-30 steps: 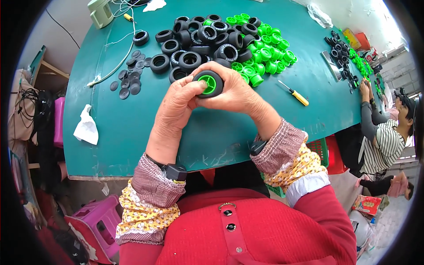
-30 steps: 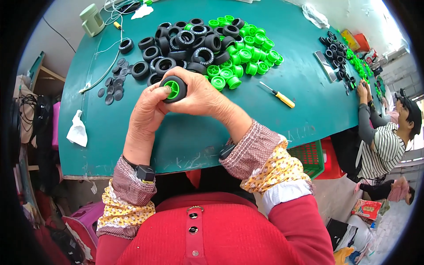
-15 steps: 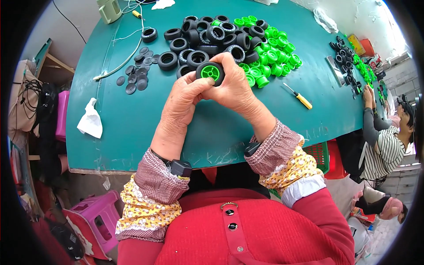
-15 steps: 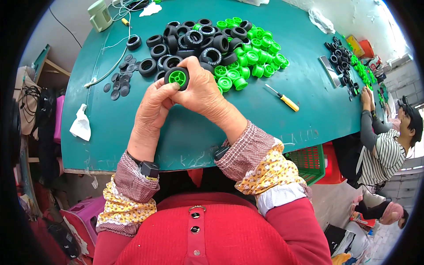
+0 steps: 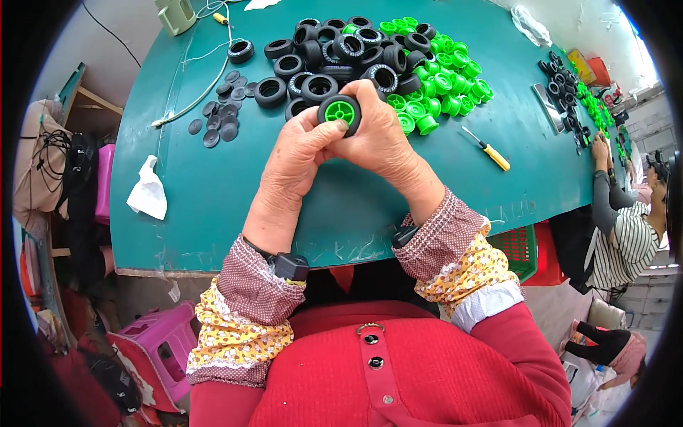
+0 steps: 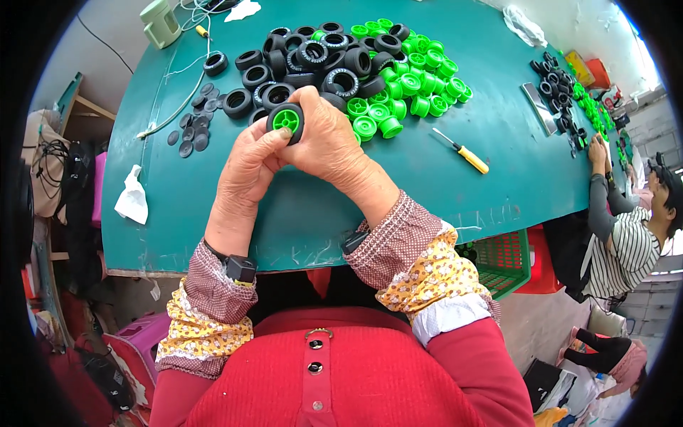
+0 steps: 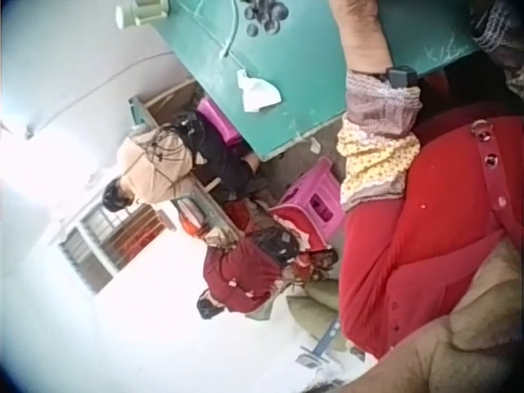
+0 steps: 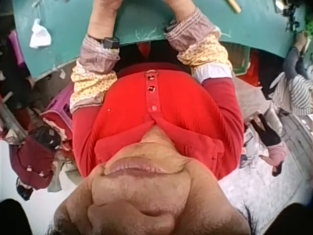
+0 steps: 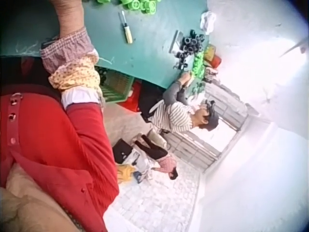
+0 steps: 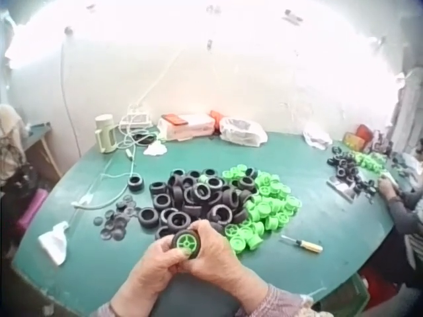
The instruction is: Manually assembling toy car wheels by fitting black rubber tires onto green plastic hubs.
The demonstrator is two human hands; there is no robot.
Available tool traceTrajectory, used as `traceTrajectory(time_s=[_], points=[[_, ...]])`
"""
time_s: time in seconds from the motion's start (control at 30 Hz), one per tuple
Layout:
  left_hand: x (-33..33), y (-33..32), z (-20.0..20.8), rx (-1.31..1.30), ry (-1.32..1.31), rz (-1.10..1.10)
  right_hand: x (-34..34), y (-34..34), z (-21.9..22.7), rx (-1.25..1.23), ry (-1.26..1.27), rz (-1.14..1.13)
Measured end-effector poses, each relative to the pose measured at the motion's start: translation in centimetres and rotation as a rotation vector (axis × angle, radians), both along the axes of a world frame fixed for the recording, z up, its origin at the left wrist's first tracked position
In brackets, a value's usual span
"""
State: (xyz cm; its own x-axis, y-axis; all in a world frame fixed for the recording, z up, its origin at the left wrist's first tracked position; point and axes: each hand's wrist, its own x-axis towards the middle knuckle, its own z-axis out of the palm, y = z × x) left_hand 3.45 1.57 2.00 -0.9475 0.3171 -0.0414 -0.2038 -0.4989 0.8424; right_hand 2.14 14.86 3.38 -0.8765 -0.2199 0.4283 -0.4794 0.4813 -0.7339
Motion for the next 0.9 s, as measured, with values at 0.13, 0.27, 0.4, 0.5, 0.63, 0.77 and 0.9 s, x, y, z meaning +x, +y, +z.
traceTrajectory(time_s=[0.13, 0.27, 0.4, 0.5, 0.63, 0.77, 0.9], points=[[-0.2, -0.5, 0.2, -0.044, 0.015, 0.003, 0.0, 0.8, 0.4, -0.136, -0.064, 0.248], [0.1, 0.2, 0.5, -0.038, 0.071, 0.084, -0.7, 1.3, 0.0, -0.138, -0.081, 0.218], [0.2, 0.6, 0.5, -0.143, 0.199, 0.185, -0.7, 1.1, -0.4, -0.135, -0.072, -0.011], [0.5, 1.1, 1.0, -0.096, 0.174, 0.187, -0.5, 0.6, -0.7, -0.122, 0.047, -0.063], [0.4, 1.2, 0.8, -0.078, 0.145, 0.216, -0.6, 0.4, -1.0, -0.100, 0.159, -0.074], [0.4, 1.1, 0.6, -0.042, 0.136, 0.181, -0.1, 0.0, -0.8, -0.152, 0.172, -0.075], [0.3, 1.1, 0.6, -0.069, 0.196, 0.219, 0.3, -0.2, -0.5, -0.226, 0.106, -0.005]])
